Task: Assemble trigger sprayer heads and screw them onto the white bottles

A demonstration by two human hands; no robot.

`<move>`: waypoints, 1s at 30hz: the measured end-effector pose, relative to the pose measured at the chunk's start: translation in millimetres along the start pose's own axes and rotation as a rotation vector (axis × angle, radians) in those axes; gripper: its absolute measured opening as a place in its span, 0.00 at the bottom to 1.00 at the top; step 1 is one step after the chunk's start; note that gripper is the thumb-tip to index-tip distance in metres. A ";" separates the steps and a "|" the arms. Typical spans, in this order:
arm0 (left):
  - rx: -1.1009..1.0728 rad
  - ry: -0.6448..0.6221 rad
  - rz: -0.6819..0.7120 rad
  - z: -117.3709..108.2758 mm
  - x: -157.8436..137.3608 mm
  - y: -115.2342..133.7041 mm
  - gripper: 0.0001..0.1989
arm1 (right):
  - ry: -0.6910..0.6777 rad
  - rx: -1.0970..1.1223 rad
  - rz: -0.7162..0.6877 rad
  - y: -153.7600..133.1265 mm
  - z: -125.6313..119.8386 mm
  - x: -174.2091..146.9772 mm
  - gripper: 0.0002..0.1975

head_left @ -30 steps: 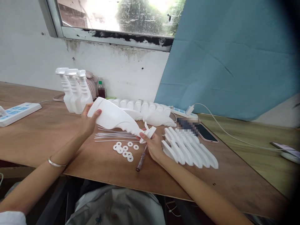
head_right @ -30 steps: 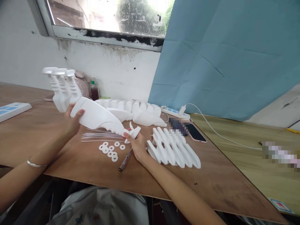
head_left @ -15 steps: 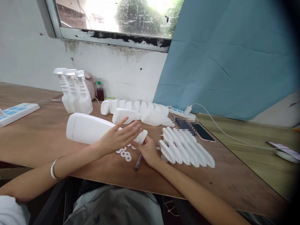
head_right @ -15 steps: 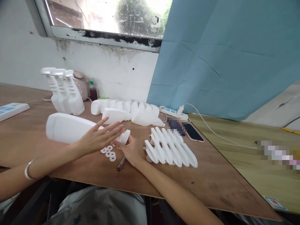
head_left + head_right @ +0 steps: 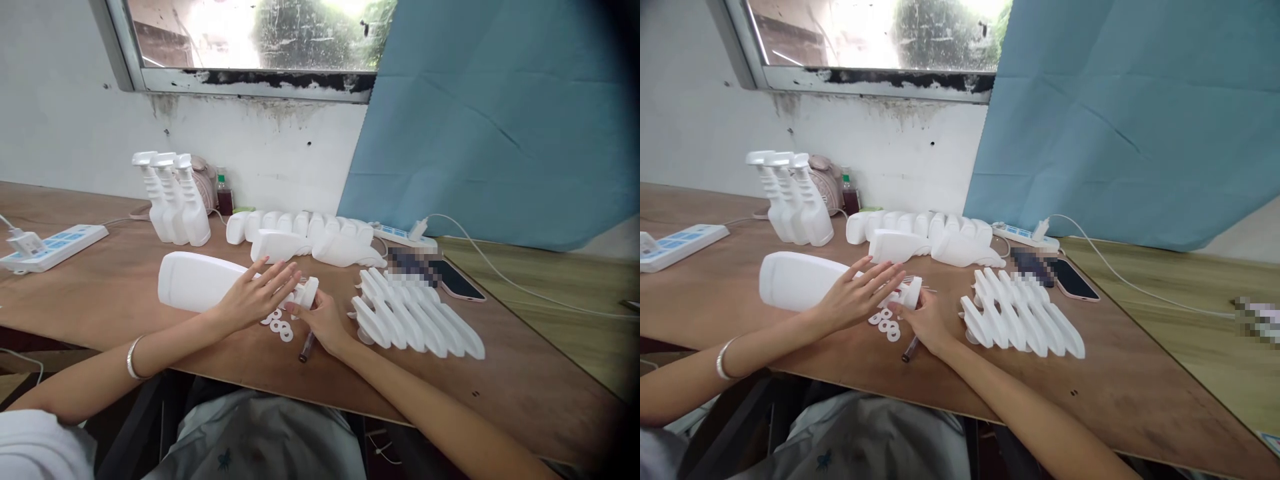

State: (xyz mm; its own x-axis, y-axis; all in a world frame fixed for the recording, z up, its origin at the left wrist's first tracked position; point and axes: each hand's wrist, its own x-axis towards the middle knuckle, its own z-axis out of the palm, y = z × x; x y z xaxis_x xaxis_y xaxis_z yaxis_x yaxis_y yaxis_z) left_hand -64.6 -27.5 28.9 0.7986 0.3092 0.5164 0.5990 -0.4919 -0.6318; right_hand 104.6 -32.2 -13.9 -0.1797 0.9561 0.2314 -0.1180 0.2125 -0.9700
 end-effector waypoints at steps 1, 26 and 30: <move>0.009 -0.020 -0.012 -1.3 -2.9 0.6 0.22 | -0.010 0.011 -0.004 -0.3 -0.3 -0.2 0.16; -0.332 0.097 -1.153 26.1 -79.9 -127.5 0.23 | -0.102 0.202 0.106 -8.8 -3.5 0.1 0.15; -0.389 0.029 -1.283 47.5 -86.4 -135.4 0.24 | -0.111 0.147 0.118 -12.5 -2.1 -2.1 0.15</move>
State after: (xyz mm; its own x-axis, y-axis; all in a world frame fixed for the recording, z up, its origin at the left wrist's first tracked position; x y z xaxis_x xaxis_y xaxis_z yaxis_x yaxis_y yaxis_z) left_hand -211.9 51.0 42.4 -0.3157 0.7087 0.6309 0.8593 -0.0685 0.5069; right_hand 108.5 -36.5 -2.4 -0.3063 0.9429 0.1311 -0.2293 0.0606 -0.9715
